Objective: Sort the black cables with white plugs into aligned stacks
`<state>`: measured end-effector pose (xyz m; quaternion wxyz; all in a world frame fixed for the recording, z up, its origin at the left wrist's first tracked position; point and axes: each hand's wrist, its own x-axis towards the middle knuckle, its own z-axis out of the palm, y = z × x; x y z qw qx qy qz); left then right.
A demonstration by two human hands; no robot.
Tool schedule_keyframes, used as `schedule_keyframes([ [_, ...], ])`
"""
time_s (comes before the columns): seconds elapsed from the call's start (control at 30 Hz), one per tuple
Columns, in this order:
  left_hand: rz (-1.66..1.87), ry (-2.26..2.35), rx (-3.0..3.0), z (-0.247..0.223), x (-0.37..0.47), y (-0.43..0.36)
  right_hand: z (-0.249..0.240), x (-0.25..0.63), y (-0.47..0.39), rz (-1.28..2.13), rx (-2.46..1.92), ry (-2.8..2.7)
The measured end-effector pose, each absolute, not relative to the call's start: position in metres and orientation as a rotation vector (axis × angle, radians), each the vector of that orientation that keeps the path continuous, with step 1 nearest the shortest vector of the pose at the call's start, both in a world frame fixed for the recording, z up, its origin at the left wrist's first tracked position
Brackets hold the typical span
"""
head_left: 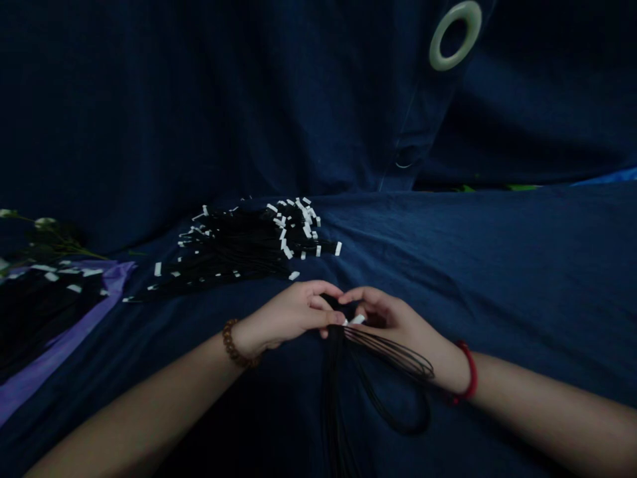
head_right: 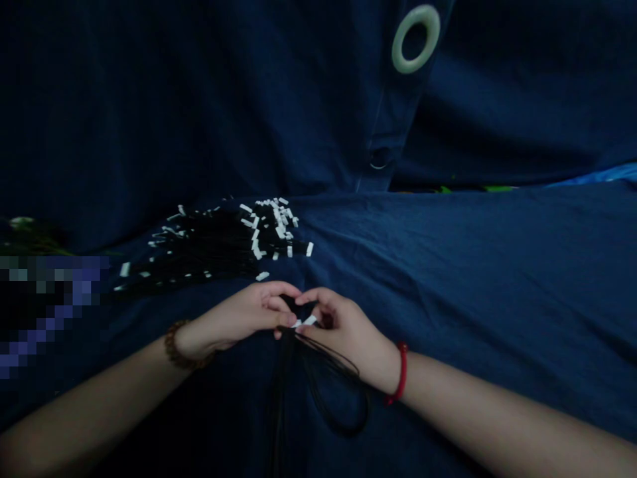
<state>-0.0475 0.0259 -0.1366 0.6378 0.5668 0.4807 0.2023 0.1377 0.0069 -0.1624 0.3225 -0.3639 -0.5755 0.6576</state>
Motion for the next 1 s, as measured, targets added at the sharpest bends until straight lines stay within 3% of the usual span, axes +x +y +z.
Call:
schedule_keyframes([
  [0.37,0.482,1.062,1.047,-0.144,-0.045,0.021,-0.159,0.141,0.009,1.877,-0.987,-1.288],
  [0.8,0.471,1.104,1.065,-0.138,-0.040,0.018,-0.158,0.140,0.005,1.836,-1.019,-1.413],
  [1.0,0.461,1.044,0.956,-0.140,-0.046,0.024,-0.151,0.152,0.006,1.974,-0.743,-1.597],
])
